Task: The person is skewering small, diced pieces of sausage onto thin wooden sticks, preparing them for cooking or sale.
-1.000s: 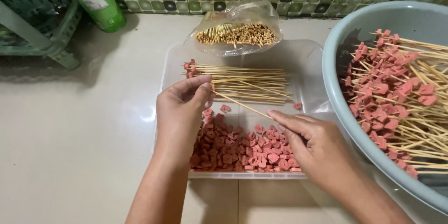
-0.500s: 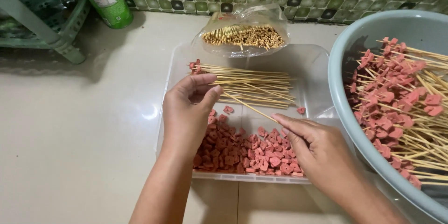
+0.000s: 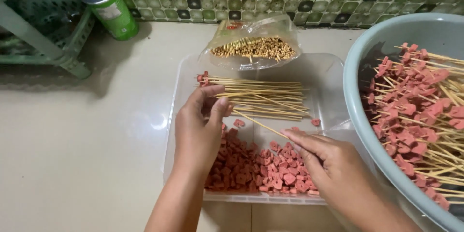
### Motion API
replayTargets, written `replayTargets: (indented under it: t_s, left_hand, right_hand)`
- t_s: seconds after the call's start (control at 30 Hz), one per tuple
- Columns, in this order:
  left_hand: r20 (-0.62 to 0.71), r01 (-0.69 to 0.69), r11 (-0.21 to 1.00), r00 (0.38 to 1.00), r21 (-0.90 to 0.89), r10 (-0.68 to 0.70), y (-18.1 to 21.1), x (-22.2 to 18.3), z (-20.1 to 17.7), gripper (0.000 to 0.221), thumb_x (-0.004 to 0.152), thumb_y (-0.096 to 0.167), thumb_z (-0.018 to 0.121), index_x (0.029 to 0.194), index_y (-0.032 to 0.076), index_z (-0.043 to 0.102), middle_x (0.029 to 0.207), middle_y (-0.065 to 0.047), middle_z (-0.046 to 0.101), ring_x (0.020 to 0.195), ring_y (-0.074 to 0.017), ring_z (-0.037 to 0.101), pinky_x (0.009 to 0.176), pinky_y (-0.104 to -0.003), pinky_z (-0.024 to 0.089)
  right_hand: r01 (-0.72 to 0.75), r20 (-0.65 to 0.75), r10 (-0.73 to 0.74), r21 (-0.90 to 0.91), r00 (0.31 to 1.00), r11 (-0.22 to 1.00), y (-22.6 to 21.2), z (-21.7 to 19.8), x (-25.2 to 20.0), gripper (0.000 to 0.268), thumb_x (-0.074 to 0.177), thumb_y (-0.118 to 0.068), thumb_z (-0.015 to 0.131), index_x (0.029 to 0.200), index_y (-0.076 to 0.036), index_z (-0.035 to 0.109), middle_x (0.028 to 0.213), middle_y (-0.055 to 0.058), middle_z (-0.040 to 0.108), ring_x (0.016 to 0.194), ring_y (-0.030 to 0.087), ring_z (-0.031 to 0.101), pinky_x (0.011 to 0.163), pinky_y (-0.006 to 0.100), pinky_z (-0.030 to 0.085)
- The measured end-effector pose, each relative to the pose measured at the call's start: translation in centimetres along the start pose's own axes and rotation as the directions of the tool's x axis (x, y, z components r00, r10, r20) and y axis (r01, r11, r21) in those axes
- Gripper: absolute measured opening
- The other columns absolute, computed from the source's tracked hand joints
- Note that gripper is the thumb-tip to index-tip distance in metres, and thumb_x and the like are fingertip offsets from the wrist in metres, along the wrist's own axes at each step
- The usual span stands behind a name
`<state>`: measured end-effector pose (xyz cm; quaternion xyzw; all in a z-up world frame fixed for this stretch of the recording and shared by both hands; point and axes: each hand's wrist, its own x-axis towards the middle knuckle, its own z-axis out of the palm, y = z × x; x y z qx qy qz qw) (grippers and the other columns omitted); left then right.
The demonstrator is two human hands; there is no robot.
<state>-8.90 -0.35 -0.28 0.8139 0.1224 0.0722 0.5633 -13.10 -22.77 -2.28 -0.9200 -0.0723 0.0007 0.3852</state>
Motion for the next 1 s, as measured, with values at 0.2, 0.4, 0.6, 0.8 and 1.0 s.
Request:
replayTargets:
  t_s: [0.2,0.4,0.6,0.8,1.0]
  left_hand:
    - [0.037,-0.014,0.997,0.999,-0.082,0.017,-0.5,0.1,0.1,0.033,0.091,0.014,0.067,0.123,0.006,0.066,0.085,-0.005,0.075,0.078,-0.0117,0.074,0.066,-0.025,0.06]
    - [0.067,0.027,0.99,0.998,-0.139,-0.018,-0.9,0.5,0.4,0.039,0.091,0.013,0.067,0.128,0.004,0.061,0.085,-0.004,0.071,0.075,-0.0114,0.072,0.061,-0.024,0.06]
    - [0.094,0.043,0.976,0.995,-0.213,-0.024,-1.1,0.6,0.4,0.042,0.091,0.008,0.062,0.132,0.002,0.056,0.09,-0.006,0.069,0.078,-0.013,0.071,0.064,-0.025,0.06]
    - [0.088,0.03,0.992,0.996,-0.12,-0.019,-1.4,0.8,0.4,0.048,0.091,0.009,0.063,0.137,0.008,0.052,0.106,-0.007,0.067,0.09,-0.0151,0.072,0.074,-0.028,0.064]
    - [0.028,0.093,0.995,0.995,-0.026,-0.092,-0.3,0.8,0.4,0.055,0.087,0.015,0.065,0.14,0.008,0.051,0.134,-0.016,0.062,0.102,-0.0238,0.076,0.084,-0.033,0.07]
  right_hand:
    - [0.018,-0.032,-0.022,-0.127,0.999,0.992,-0.8,-0.2,-0.3,0.043,0.081,-0.006,0.062,0.119,-0.018,0.077,0.108,0.0,0.083,0.059,0.016,0.074,0.055,0.031,0.058]
    - [0.088,0.022,-0.085,-0.162,0.996,0.983,-0.2,-0.2,-0.1,0.047,0.079,-0.003,0.062,0.122,-0.015,0.075,0.13,0.004,0.075,0.127,0.025,0.066,0.087,0.029,0.063]
    - [0.043,0.004,-0.042,-0.113,0.999,0.993,-0.8,0.0,-0.1,0.044,0.08,-0.004,0.063,0.121,-0.016,0.076,0.124,0.002,0.08,0.076,0.012,0.083,0.057,0.027,0.063]
    - [0.103,0.057,-0.093,-0.234,0.994,0.967,0.5,0.3,-0.1,0.047,0.085,-0.01,0.06,0.13,-0.019,0.069,0.104,0.009,0.081,0.062,0.021,0.08,0.057,0.036,0.062]
    - [0.223,0.038,-0.22,-0.217,0.975,0.95,2.1,0.9,-0.3,0.053,0.076,-0.004,0.064,0.128,-0.015,0.068,0.123,0.007,0.077,0.1,0.024,0.079,0.076,0.037,0.063]
